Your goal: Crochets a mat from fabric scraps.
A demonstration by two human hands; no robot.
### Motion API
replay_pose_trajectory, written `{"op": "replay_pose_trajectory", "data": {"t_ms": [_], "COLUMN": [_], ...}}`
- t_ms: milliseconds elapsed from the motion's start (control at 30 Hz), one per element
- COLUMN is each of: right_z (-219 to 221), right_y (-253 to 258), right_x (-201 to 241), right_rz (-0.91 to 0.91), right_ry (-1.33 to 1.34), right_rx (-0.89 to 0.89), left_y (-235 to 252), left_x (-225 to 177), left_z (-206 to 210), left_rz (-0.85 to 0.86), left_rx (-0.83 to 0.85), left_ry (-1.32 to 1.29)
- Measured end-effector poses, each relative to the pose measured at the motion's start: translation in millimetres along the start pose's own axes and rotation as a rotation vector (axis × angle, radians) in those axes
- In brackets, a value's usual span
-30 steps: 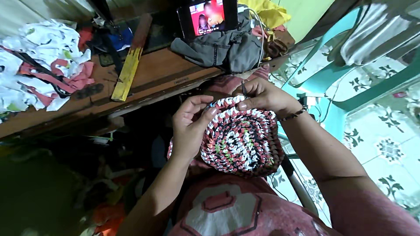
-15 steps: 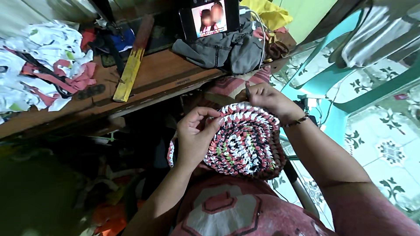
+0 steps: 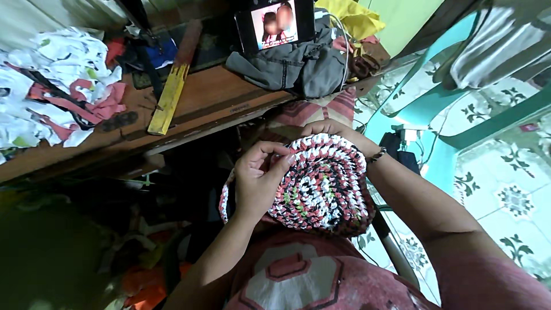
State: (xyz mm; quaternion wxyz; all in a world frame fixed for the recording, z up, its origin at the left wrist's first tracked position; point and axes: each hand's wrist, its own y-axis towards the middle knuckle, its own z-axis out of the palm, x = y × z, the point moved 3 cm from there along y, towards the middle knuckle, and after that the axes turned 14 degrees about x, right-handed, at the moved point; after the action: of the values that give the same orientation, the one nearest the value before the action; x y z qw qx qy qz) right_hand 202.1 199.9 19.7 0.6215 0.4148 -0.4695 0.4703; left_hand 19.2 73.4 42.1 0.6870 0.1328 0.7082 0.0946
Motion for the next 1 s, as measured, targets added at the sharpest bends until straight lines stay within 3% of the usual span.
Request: {"op": "replay_pose_trajectory", "data": {"t_ms": [367, 1000], "right_z": [1.2, 6.0], "right_y": [-3.6, -1.5], "right_x": [-0.7, -3.7], "right_rz": [-0.109, -0.168], "right_ry": [-0.159, -0.103], "right_rx": [0.036, 0.035], "left_y": [-3.5, -3.2], "left_x": [-2.8, -2.4], "left_z": [4.4, 8.9], "left_rz": [0.037, -0.018], "left_rx": [-0.005, -0.061], "left_ry": [0.029, -0.032]}}
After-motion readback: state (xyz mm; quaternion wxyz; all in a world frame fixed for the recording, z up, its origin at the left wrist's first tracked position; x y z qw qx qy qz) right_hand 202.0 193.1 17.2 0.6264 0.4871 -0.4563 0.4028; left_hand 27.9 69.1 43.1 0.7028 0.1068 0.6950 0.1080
